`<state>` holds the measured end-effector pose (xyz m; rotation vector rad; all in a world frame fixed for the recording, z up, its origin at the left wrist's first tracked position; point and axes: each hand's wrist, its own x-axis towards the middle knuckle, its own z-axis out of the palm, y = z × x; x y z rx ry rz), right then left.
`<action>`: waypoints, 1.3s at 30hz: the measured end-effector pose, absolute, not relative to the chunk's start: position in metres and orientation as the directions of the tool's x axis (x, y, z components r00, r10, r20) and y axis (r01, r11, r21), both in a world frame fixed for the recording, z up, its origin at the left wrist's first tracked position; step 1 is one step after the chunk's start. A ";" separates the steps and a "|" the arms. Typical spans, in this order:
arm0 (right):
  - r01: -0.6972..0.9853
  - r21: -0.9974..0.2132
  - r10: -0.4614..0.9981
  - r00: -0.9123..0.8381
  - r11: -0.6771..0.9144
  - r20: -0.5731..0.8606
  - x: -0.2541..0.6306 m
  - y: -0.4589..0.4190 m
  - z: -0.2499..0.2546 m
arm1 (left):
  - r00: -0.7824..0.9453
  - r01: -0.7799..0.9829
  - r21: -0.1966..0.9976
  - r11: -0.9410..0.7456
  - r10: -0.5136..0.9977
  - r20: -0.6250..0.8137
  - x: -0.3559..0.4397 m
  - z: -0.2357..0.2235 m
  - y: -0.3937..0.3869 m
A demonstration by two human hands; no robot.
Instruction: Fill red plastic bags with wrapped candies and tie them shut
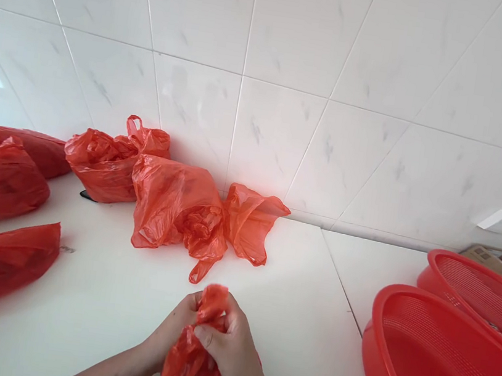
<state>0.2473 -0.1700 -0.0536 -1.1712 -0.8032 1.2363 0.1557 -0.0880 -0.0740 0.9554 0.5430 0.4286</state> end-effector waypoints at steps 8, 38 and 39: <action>-0.607 -0.794 0.887 0.373 0.012 -0.272 0.264 -0.163 -0.074 | 0.810 -0.121 0.962 0.244 0.584 -0.047 0.145 -0.076 -0.095; 0.223 -0.955 0.853 0.520 -0.196 -0.054 0.268 -0.170 -0.067 | 0.830 -0.237 0.877 0.418 0.556 -0.040 0.145 -0.068 -0.091; 0.263 -0.944 0.836 0.547 -0.201 -0.025 0.269 -0.170 -0.069 | 0.835 -0.216 0.907 0.361 0.550 -0.019 0.145 -0.067 -0.093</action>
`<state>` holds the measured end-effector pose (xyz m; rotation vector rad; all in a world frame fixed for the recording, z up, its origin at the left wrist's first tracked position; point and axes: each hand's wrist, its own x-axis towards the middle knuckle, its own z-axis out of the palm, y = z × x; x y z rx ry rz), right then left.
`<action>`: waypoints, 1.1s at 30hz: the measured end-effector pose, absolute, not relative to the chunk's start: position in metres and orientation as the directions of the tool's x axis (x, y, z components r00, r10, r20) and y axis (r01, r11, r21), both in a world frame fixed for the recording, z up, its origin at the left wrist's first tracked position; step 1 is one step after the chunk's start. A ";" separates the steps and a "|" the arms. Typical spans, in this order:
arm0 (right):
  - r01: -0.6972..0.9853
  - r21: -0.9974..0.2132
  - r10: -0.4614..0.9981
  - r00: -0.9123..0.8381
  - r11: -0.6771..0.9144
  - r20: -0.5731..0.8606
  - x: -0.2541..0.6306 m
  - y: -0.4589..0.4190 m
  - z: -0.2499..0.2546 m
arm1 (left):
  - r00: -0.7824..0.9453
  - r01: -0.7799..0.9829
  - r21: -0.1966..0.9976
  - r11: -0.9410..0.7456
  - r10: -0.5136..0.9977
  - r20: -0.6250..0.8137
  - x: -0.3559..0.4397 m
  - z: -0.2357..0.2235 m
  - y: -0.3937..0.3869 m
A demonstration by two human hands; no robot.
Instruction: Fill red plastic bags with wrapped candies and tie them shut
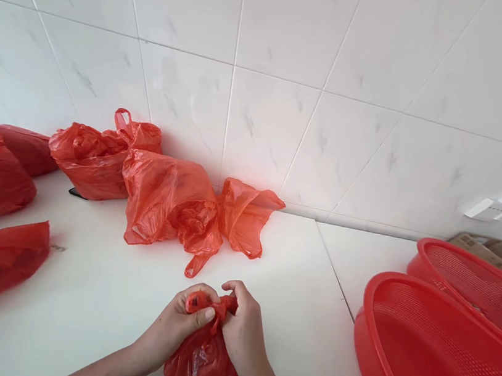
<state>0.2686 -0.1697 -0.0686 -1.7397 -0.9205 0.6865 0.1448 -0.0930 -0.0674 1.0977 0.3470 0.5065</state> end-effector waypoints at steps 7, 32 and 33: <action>0.272 -0.956 0.855 0.516 -0.111 0.047 0.270 -0.171 -0.067 | 0.730 0.004 0.968 -0.250 0.662 0.168 0.146 -0.077 -0.098; 0.324 -0.903 0.535 0.834 -0.281 0.133 0.354 -0.170 -0.100 | 0.806 -0.222 0.517 -0.827 0.142 0.574 0.120 -0.064 -0.109; 0.335 -0.897 0.540 0.830 -0.288 0.136 0.356 -0.171 -0.101 | 0.806 -0.217 0.511 -0.832 0.142 0.574 0.121 -0.064 -0.111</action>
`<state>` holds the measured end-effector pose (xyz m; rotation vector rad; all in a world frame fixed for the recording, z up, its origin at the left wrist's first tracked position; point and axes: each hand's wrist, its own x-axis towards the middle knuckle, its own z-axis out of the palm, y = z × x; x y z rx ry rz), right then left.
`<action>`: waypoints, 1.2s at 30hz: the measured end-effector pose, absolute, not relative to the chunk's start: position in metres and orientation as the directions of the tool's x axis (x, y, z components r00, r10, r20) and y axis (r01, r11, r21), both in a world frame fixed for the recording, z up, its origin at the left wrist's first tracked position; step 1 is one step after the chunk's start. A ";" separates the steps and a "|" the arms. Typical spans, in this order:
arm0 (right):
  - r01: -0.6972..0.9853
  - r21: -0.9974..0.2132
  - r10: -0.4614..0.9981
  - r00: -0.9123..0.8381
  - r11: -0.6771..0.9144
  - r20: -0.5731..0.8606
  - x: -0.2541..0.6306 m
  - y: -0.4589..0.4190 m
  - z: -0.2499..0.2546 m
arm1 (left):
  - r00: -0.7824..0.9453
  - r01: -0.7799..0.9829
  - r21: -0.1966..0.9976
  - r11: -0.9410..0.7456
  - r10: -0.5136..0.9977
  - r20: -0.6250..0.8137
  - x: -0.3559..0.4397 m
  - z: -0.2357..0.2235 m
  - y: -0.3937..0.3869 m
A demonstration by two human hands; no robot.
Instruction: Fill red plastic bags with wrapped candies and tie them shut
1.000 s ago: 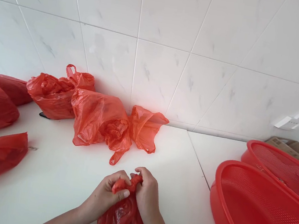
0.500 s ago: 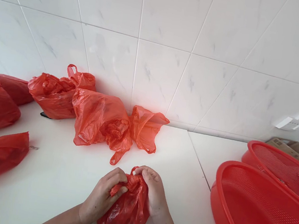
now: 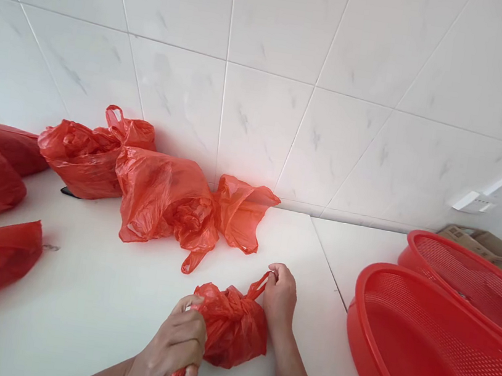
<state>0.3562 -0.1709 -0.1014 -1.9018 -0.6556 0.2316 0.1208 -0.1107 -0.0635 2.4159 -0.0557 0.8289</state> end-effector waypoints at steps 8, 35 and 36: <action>0.393 -0.900 0.783 0.614 -0.187 0.105 0.337 -0.175 -0.096 | 0.848 -0.008 0.424 -0.906 0.218 0.483 0.138 -0.082 -0.113; 0.588 -0.755 0.872 0.487 -0.291 0.043 0.317 -0.163 -0.117 | 0.204 0.891 0.177 -0.418 0.718 0.665 -0.039 -0.048 -0.016; 0.599 -0.745 0.848 0.523 -0.294 0.085 0.314 -0.161 -0.119 | 0.268 0.851 0.178 -0.494 0.700 0.662 -0.029 -0.051 -0.019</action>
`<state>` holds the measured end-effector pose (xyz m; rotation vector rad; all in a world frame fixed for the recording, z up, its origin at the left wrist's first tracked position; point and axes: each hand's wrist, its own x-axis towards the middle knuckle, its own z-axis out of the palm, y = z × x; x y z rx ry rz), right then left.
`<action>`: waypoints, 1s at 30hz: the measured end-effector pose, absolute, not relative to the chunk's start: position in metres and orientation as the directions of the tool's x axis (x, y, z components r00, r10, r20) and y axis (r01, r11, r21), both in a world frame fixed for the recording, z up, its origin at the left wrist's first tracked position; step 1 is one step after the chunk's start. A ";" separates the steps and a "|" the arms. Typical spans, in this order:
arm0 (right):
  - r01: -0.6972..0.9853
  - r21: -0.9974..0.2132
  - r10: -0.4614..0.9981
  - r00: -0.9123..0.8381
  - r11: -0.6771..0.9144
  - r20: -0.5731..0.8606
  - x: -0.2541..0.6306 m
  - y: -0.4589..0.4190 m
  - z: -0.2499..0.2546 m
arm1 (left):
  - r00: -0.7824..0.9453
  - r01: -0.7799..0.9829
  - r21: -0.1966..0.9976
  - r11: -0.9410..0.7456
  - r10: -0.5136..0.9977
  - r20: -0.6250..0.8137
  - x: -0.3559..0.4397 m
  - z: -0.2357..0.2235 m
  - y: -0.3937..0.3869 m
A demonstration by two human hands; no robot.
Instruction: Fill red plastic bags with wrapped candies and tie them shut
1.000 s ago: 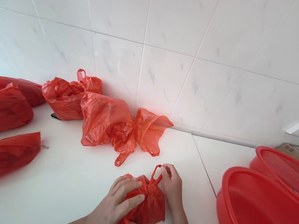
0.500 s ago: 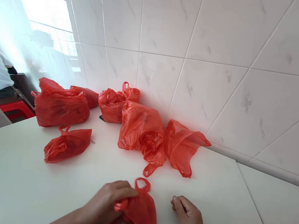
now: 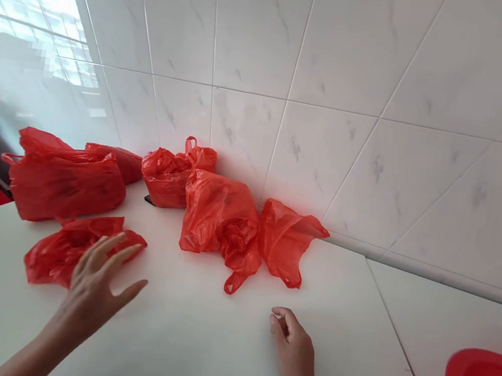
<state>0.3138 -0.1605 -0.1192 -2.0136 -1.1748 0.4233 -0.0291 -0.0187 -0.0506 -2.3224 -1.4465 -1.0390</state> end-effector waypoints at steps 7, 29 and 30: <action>0.921 -0.391 0.784 0.242 0.001 0.572 0.267 -0.128 -0.124 | 0.723 0.403 0.481 -0.779 0.593 0.355 0.057 -0.069 -0.028; 0.160 -0.986 0.873 0.471 0.055 0.125 0.292 -0.139 -0.103 | 0.494 0.186 0.638 -0.748 0.632 0.597 0.117 -0.114 -0.013; 0.107 -0.992 0.875 0.472 0.062 0.105 0.292 -0.146 -0.102 | 0.531 0.148 0.644 -0.751 0.610 0.589 0.117 -0.114 -0.014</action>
